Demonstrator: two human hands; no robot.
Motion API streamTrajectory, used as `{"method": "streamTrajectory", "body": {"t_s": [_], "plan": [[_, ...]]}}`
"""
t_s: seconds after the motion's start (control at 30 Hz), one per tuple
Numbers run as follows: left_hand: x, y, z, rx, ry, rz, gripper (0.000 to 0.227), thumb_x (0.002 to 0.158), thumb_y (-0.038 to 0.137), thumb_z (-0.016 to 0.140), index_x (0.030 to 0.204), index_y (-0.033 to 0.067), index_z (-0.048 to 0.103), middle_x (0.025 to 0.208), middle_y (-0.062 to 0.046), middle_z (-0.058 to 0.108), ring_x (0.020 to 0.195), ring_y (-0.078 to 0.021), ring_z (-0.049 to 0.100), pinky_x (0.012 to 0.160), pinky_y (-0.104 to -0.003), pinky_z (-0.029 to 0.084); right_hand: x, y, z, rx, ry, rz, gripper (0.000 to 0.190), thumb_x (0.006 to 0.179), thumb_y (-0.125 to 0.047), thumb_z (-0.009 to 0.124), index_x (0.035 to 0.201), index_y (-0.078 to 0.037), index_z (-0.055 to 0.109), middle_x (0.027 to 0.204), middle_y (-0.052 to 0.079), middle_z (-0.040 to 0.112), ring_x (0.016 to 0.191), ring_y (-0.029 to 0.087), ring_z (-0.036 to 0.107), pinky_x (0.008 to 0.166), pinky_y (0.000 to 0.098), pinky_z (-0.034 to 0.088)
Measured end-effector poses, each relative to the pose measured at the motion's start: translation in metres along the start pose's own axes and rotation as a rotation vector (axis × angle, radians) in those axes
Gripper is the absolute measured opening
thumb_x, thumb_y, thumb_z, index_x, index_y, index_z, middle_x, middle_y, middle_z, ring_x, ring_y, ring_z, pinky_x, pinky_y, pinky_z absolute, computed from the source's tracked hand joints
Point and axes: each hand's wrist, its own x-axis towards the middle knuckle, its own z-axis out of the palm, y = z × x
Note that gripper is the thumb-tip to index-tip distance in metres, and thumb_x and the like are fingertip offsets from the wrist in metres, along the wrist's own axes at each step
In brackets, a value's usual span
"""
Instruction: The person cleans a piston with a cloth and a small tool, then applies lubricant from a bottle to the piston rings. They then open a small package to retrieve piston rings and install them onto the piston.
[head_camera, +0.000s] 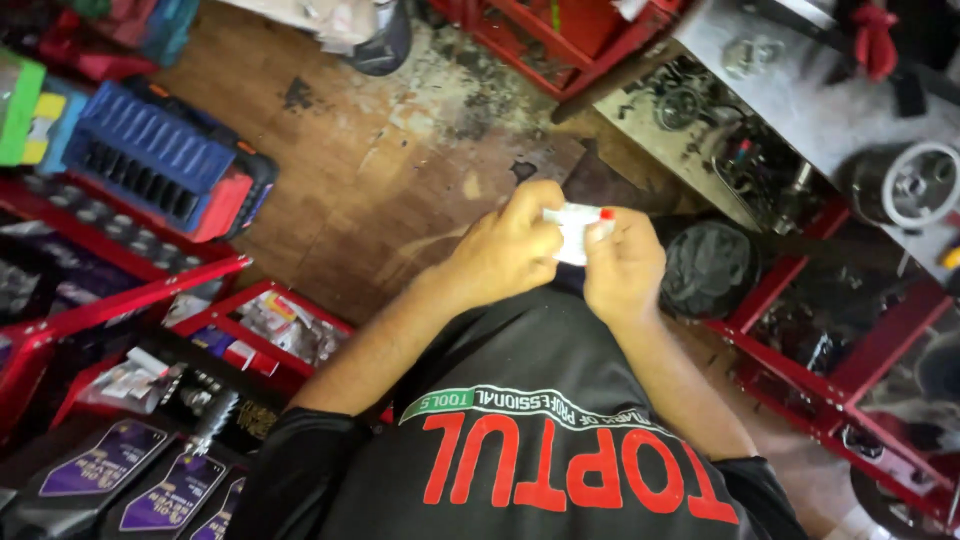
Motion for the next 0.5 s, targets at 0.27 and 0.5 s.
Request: {"method": "streamTrajectory", "body": {"t_s": [0.27, 0.5], "plan": [[0.010, -0.026, -0.067, 0.196, 0.147, 0.026, 0.037, 0.092, 0.030, 0.075, 0.125, 0.0195, 0.063, 0.130, -0.007, 0.055, 0.092, -0.0322, 0.073, 0.072, -0.043, 0.062, 0.051, -0.014, 0.031, -0.015, -0.095, -0.117, 0.021, 0.106, -0.016, 0.060, 0.108, 0.004, 0.066, 0.074, 0.015, 0.069, 0.069, 0.020, 0.066, 0.062, 0.0360, 0.053], [0.022, -0.055, -0.082, 0.650, 0.355, 0.013, 0.014, 0.104, 0.023, 0.057, 0.106, 0.0148, 0.069, 0.110, -0.004, 0.063, 0.090, -0.0234, 0.066, 0.068, -0.030, 0.054, 0.114, -0.002, 0.085, 0.032, -0.186, -0.234, 0.022, 0.105, -0.017, 0.066, 0.107, 0.005, 0.067, 0.073, 0.015, 0.068, 0.070, 0.019, 0.066, 0.062, 0.0351, 0.052]]}}
